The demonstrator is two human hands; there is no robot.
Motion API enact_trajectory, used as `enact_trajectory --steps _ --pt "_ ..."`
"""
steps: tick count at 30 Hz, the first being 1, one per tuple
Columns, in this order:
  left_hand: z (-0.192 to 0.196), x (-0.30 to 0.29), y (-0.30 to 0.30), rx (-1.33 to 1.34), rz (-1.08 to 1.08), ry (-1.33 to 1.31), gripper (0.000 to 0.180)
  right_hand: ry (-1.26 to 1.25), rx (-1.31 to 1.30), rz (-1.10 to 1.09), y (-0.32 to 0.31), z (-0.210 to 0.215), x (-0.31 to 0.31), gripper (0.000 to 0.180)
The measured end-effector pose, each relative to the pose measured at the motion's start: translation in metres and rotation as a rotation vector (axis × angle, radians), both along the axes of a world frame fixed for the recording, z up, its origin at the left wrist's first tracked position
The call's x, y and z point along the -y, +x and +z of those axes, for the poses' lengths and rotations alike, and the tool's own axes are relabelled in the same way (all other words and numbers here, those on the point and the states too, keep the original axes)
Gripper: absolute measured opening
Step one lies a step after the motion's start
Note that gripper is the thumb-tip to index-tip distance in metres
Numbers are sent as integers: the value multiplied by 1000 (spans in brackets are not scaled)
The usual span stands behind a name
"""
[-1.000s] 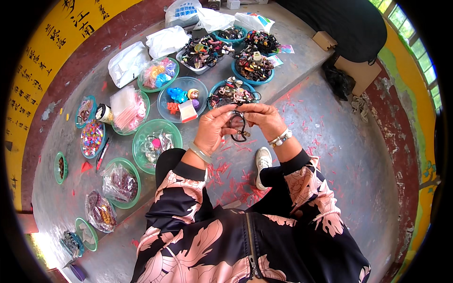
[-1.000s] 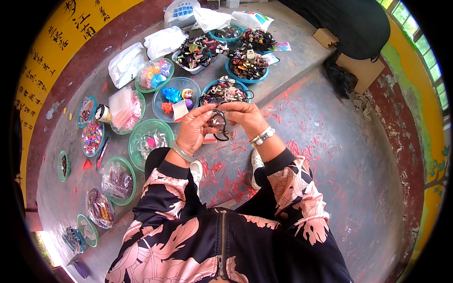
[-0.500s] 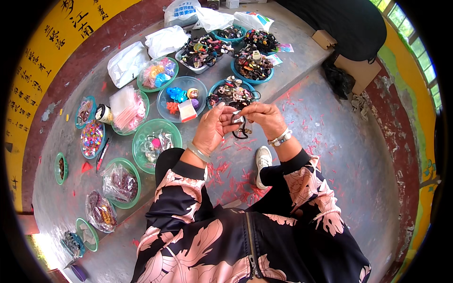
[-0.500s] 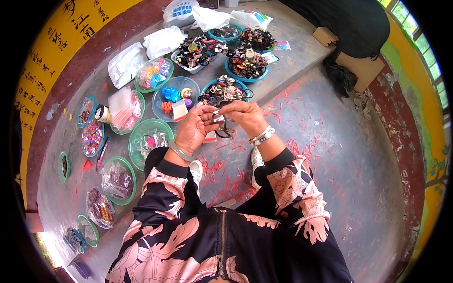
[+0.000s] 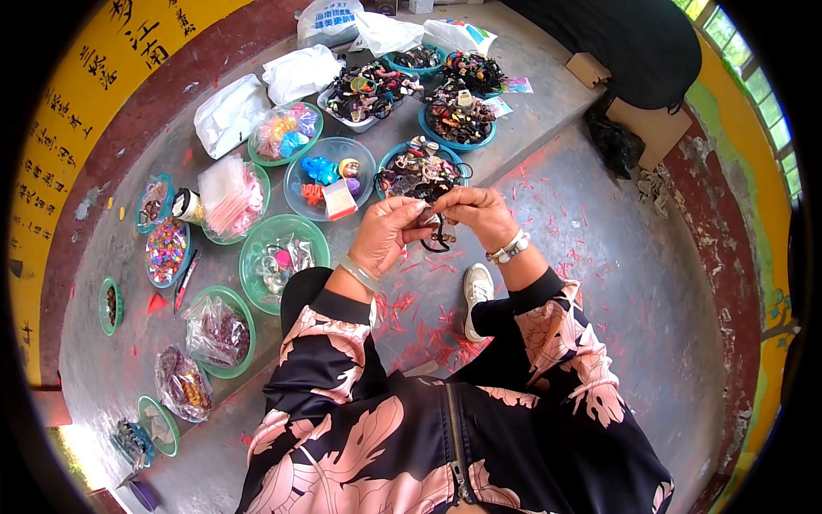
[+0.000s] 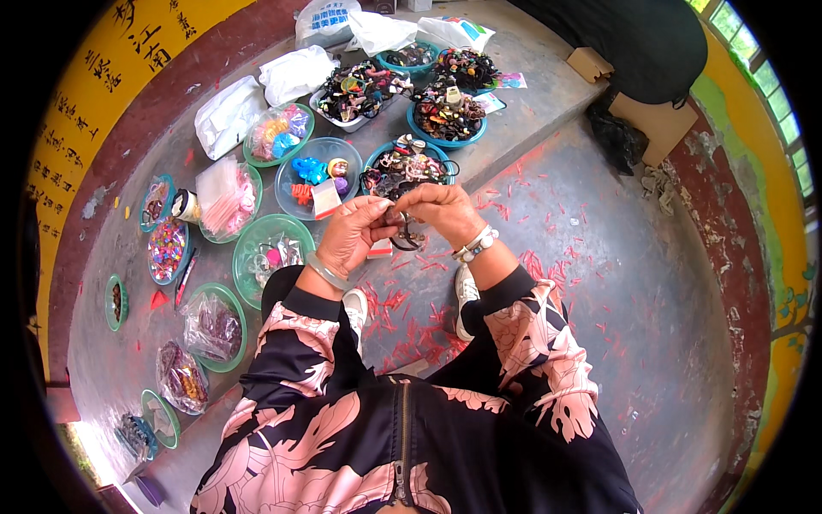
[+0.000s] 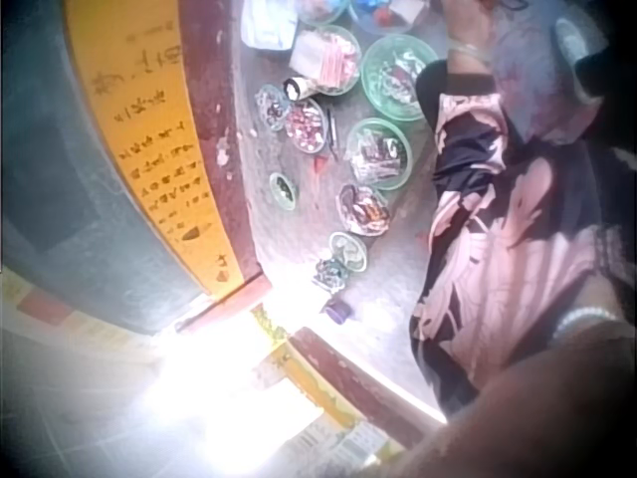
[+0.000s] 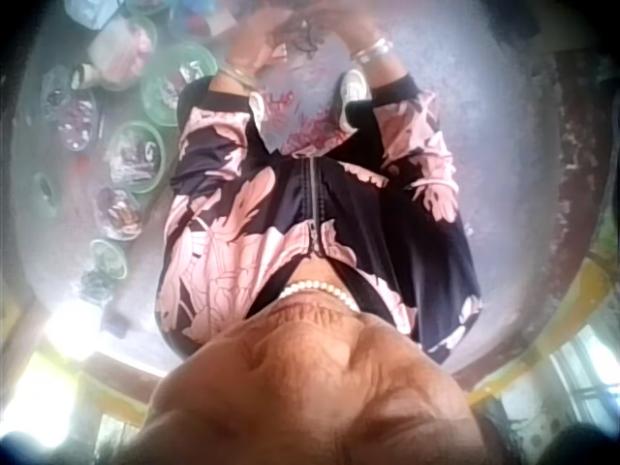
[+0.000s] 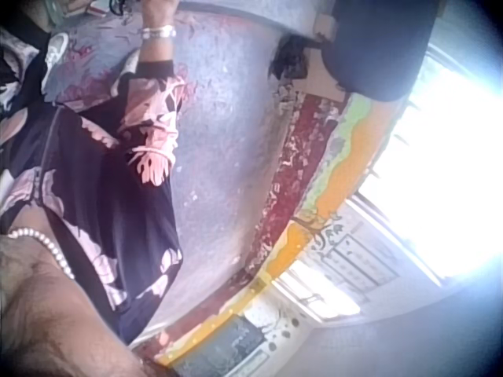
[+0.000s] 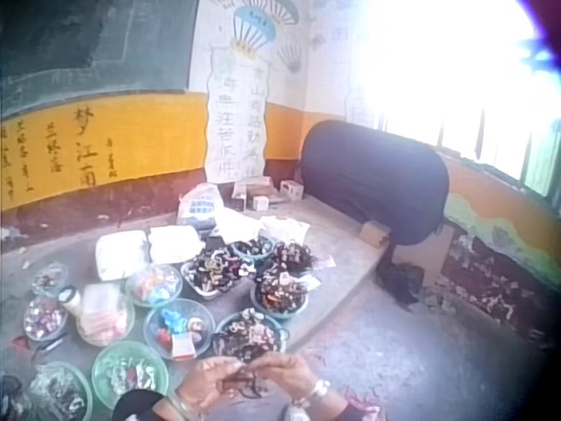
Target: The person sits on the floor and picks up small hair accessories from a blue bowl. They place the items into small clear plastic bags and seal them, then set the packaged items aside.
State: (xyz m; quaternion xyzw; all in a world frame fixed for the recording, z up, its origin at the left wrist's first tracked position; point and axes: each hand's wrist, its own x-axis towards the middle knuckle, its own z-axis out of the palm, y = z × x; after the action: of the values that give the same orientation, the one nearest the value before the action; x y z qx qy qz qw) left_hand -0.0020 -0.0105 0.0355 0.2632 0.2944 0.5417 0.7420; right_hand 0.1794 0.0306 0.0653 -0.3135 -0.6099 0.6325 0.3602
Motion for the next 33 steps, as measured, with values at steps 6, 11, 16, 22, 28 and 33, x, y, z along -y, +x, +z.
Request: enact_trajectory --steps 6,11,16,22,28,33 --pt "0 1 2 -45 38 22 15 -59 -10 13 3 1 -2 16" --pt "2 2 3 -117 142 61 17 -71 -7 -65 3 0 -4 20" --pt "8 5 7 -275 219 122 19 -135 -39 -131 -3 3 -2 28" --pt "8 6 12 -378 226 212 21 -129 -47 -137 -9 -11 -3 17" --pt "4 6 14 -394 231 264 22 -126 -4 -201 -11 -6 -1 6" --pt "6 7 14 -361 217 258 24 -144 4 -206 -6 0 -1 10"
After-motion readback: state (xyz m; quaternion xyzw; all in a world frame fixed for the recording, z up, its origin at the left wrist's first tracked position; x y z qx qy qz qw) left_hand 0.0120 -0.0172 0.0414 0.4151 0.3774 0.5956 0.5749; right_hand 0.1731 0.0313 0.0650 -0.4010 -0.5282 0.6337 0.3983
